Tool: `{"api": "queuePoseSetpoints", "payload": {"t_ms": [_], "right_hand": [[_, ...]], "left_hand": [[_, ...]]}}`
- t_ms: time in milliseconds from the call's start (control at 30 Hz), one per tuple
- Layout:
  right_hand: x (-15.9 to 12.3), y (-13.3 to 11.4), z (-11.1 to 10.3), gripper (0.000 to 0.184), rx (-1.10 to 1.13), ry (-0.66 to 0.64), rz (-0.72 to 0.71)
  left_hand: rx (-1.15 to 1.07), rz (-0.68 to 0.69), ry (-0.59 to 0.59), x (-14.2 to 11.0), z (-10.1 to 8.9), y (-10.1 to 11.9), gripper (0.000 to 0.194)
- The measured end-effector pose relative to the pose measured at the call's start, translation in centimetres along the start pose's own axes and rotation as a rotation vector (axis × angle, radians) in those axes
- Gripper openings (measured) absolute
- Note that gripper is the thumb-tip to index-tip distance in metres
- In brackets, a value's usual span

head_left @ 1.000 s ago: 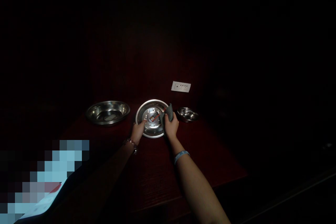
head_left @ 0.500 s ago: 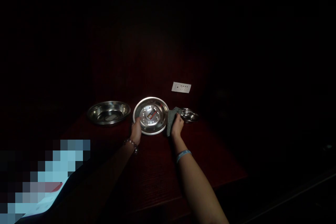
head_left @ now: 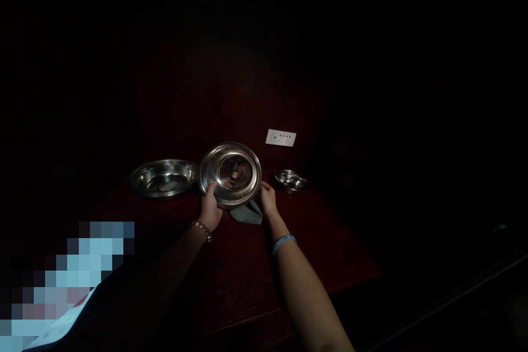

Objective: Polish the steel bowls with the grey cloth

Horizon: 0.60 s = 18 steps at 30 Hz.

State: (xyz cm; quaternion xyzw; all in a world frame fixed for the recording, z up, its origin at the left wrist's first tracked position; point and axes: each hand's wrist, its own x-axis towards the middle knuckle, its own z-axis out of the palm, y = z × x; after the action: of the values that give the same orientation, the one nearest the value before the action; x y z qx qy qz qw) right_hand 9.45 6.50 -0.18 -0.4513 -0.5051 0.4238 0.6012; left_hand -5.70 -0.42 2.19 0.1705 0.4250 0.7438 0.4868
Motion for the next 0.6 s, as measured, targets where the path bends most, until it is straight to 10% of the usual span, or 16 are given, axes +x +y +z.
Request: {"api": "queuePoseSetpoints", "payload": {"t_ms": [200, 600], "right_hand": [[-0.3, -0.7, -3.0, 0.045, -0.660, 0.455, -0.267], [-1.5, -1.9, -4.6, 0.056, -1.233, 0.272, -0.074]], "left_hand": [[-0.081, -0.114, -0.046, -0.1, 0.0, -0.7, 0.022], [0.004, -0.207, -0.210, -0.7, -0.6, -1.6, 0.022]]}}
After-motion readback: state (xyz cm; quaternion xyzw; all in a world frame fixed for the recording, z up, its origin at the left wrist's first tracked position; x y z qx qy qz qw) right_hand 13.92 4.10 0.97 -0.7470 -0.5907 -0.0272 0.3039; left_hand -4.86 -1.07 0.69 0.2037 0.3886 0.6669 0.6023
